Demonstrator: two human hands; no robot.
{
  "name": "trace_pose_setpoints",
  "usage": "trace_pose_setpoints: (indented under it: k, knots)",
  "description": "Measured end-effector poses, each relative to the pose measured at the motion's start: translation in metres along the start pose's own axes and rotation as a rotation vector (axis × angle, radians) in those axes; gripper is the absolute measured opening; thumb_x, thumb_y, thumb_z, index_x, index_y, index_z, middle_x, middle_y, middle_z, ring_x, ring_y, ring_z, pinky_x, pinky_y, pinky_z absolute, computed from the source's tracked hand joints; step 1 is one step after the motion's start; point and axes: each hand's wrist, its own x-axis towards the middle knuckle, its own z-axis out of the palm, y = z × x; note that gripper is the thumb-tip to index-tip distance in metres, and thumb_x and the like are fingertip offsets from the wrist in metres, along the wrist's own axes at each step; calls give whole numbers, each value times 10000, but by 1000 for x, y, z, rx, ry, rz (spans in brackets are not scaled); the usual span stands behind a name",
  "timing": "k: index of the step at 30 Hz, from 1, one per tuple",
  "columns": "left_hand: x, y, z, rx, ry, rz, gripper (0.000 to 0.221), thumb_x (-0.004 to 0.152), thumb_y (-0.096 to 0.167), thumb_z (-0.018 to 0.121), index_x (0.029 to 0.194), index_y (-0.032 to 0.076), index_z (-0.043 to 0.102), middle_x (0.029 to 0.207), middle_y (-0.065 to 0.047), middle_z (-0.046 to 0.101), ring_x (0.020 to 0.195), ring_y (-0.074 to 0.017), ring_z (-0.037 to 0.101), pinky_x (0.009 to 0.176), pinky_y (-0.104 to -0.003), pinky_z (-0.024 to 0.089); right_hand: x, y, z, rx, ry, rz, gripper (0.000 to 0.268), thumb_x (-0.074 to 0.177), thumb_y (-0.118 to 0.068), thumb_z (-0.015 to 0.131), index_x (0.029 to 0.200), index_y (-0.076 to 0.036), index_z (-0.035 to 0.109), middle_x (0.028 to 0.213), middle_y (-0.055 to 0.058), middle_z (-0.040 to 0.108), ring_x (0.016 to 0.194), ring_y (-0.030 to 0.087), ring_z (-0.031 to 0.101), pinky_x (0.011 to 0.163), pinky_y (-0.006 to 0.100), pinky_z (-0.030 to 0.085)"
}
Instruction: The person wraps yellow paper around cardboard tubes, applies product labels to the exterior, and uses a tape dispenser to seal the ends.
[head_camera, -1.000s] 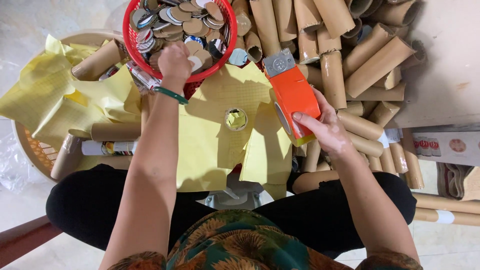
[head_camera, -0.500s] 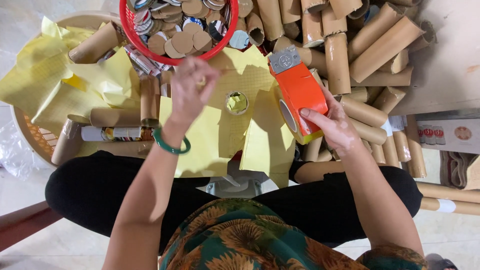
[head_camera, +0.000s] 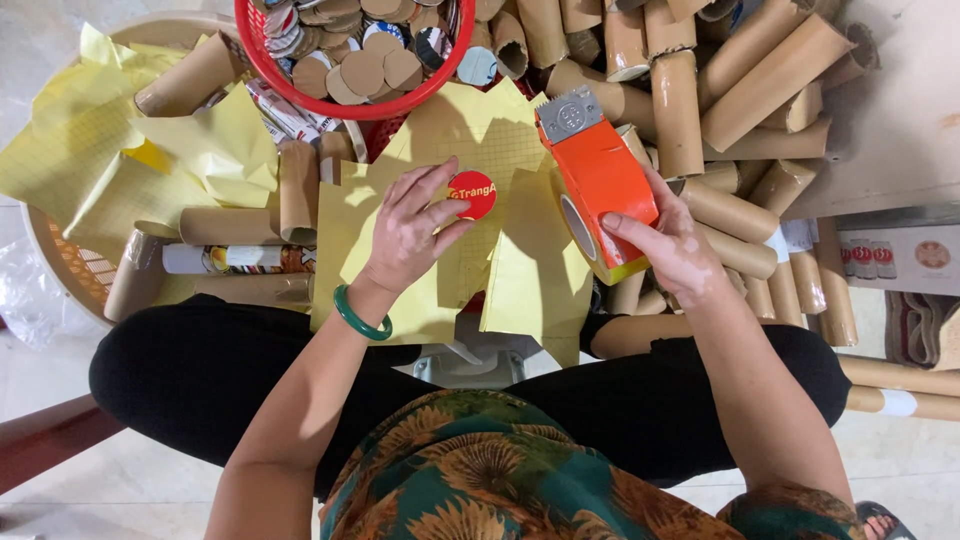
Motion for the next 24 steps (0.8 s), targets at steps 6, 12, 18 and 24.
trace_pose_setpoints:
  k: [6,12,18,24]
  knots:
    - [-2,-1,6,-15,-29,-97,382,811,162,863,1134,70,682,1387,-113,648,1215,-320,632,1049,-444,512,-1,-1,1,12,-14,12,894,816,-93,791,1583,0,341,1438,109,590,1354,196,547,1155,334,410]
    - [4,-7,8,-76,150,-134,286,952,116,739,1209,18,659,1289,-130,699,1079,-272,690,924,-389,583,-2,-2,2,19,-12,7,877,825,-91,788,1579,5,349,1440,106,591,1359,196,548,1154,335,416]
    - [6,-8,10,-447,180,-621,112,1085,38,569,1113,-38,647,933,-131,726,702,-178,755,585,-258,581,-3,-7,4,10,-9,7,883,820,-92,789,1577,-10,342,1437,97,590,1351,188,547,1146,332,416]
    - [19,-1,5,-607,7,-742,208,998,60,635,1164,-50,696,1050,-122,661,700,-145,765,562,-226,634,-4,-10,5,-6,-19,8,848,820,-116,793,1552,-21,377,1430,101,598,1346,189,553,1147,333,411]
